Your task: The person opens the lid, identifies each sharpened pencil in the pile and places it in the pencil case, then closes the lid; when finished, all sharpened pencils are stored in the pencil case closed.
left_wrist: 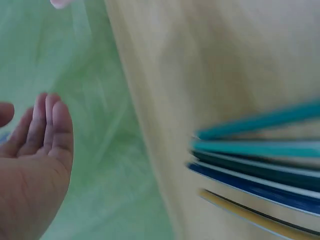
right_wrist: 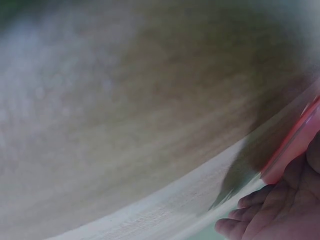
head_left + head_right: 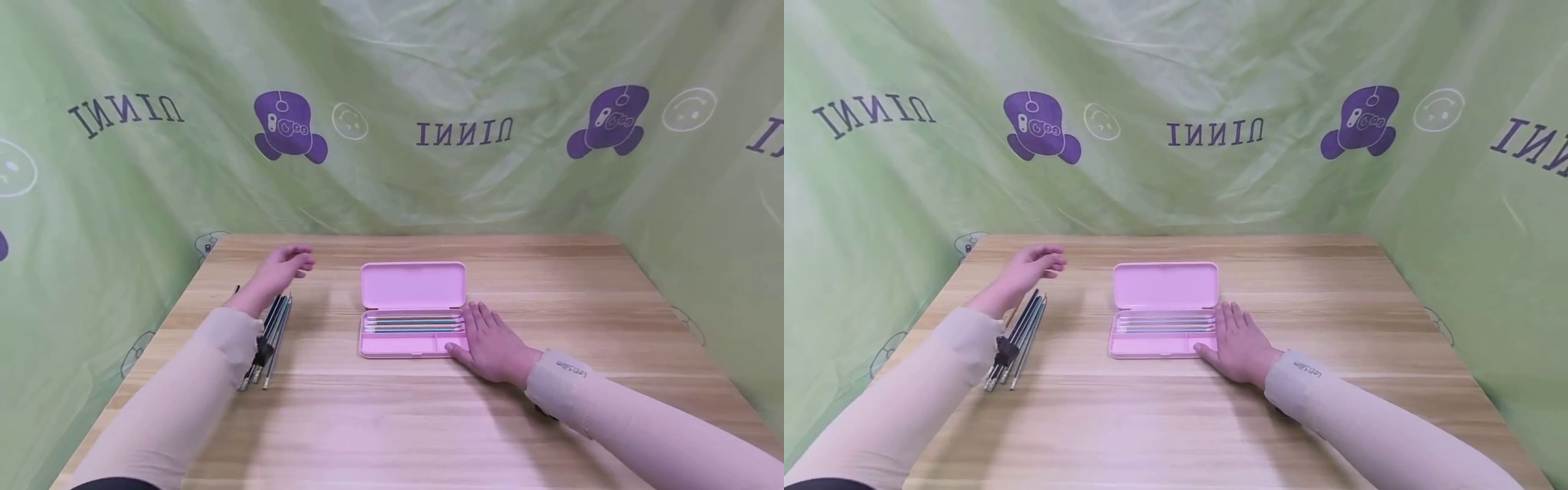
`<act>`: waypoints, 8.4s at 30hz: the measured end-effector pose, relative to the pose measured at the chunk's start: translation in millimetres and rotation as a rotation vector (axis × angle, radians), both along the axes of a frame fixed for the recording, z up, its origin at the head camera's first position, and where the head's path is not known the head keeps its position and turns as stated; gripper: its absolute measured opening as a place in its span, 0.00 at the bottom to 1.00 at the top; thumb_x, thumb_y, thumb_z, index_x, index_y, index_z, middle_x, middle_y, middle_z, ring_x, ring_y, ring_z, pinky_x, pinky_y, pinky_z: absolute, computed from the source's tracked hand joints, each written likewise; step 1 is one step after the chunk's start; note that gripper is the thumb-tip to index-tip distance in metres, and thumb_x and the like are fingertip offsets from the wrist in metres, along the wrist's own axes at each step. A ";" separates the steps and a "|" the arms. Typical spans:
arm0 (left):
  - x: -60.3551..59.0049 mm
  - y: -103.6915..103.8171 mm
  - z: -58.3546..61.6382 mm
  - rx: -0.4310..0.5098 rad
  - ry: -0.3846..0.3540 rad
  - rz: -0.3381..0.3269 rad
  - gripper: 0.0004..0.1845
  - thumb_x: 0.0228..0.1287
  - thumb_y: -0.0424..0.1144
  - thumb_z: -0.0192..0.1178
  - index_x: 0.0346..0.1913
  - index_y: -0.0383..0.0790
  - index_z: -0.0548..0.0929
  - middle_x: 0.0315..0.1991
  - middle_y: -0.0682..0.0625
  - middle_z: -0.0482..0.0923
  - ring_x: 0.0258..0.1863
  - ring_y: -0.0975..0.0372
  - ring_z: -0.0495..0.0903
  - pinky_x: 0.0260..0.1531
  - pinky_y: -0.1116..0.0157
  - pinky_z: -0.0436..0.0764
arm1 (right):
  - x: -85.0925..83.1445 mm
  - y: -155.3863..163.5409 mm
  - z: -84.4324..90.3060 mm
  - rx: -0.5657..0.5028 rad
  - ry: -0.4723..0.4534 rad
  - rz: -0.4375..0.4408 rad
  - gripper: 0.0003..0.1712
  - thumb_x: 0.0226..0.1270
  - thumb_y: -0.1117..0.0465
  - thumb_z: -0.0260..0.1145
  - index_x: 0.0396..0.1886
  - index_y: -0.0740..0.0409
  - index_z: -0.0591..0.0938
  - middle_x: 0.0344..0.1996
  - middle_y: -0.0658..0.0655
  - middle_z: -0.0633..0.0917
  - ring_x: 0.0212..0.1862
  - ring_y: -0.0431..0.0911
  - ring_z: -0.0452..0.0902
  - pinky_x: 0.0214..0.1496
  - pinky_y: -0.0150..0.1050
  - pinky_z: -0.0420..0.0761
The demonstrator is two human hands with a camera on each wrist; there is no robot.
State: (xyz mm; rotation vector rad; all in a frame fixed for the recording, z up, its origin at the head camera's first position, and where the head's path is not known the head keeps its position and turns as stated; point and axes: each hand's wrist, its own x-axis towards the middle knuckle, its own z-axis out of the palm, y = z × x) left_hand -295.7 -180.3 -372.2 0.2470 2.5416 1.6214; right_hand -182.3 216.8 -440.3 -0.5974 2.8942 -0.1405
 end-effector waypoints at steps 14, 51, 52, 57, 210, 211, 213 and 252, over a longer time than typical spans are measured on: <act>46.6 -40.2 -54.1 -0.057 -0.094 0.262 0.25 0.81 0.34 0.47 0.69 0.17 0.67 0.64 0.24 0.73 0.59 0.43 0.77 0.57 0.60 0.80 | 0.1 -1.6 -0.4 -0.013 0.013 -0.006 0.50 0.82 0.39 0.47 0.77 0.81 0.51 0.77 0.80 0.53 0.78 0.72 0.45 0.78 0.65 0.51; 62.3 -25.8 -68.0 -0.018 -0.154 0.117 0.37 0.72 0.24 0.55 0.77 0.18 0.50 0.74 0.22 0.54 0.75 0.34 0.56 0.74 0.45 0.61 | 0.1 0.8 -2.6 -0.046 -0.001 0.011 0.52 0.82 0.37 0.45 0.77 0.81 0.50 0.76 0.82 0.53 0.77 0.73 0.46 0.77 0.65 0.52; 62.2 -25.8 -68.3 -0.017 -0.152 0.117 0.36 0.72 0.24 0.55 0.76 0.18 0.50 0.74 0.22 0.54 0.75 0.34 0.56 0.74 0.45 0.61 | 0.2 1.1 -2.5 -0.049 0.001 0.013 0.52 0.82 0.37 0.45 0.77 0.82 0.50 0.75 0.82 0.53 0.77 0.74 0.46 0.77 0.66 0.52; 61.1 -23.3 -69.9 -0.109 -0.129 0.135 0.34 0.70 0.25 0.58 0.74 0.18 0.58 0.72 0.24 0.62 0.72 0.37 0.63 0.71 0.47 0.66 | 0.6 2.0 -2.7 -0.057 0.022 0.024 0.50 0.82 0.40 0.49 0.76 0.82 0.51 0.75 0.82 0.55 0.77 0.73 0.47 0.77 0.66 0.53; 67.8 -6.5 -72.8 -0.461 0.057 0.100 0.23 0.59 0.25 0.63 0.57 0.17 0.79 0.47 0.32 0.84 0.50 0.43 0.82 0.56 0.47 0.81 | -0.2 1.0 -5.6 -0.070 -0.015 -0.012 0.53 0.81 0.35 0.45 0.78 0.79 0.49 0.77 0.80 0.53 0.78 0.72 0.45 0.78 0.65 0.51; 66.8 -6.3 -72.2 -0.488 0.074 0.094 0.20 0.59 0.26 0.63 0.54 0.18 0.81 0.44 0.34 0.85 0.48 0.44 0.83 0.54 0.48 0.81 | -0.9 1.6 -6.2 -0.063 -0.010 -0.013 0.53 0.81 0.35 0.45 0.78 0.79 0.49 0.77 0.79 0.53 0.78 0.72 0.45 0.78 0.65 0.51; 64.5 -6.0 -70.0 -0.530 0.082 0.076 0.15 0.57 0.28 0.64 0.46 0.21 0.84 0.38 0.38 0.85 0.41 0.47 0.83 0.48 0.49 0.83 | -1.7 2.4 -6.5 -0.063 -0.005 -0.015 0.53 0.81 0.35 0.46 0.78 0.78 0.49 0.77 0.79 0.53 0.78 0.72 0.45 0.78 0.65 0.51; 2.4 94.1 -13.2 0.003 -0.150 -0.255 0.16 0.75 0.24 0.53 0.61 0.19 0.77 0.44 0.34 0.85 0.41 0.57 0.86 0.44 0.62 0.87 | 0.5 -2.2 1.0 -0.025 -0.019 -0.016 0.51 0.82 0.37 0.46 0.78 0.80 0.50 0.77 0.79 0.52 0.78 0.71 0.44 0.79 0.63 0.50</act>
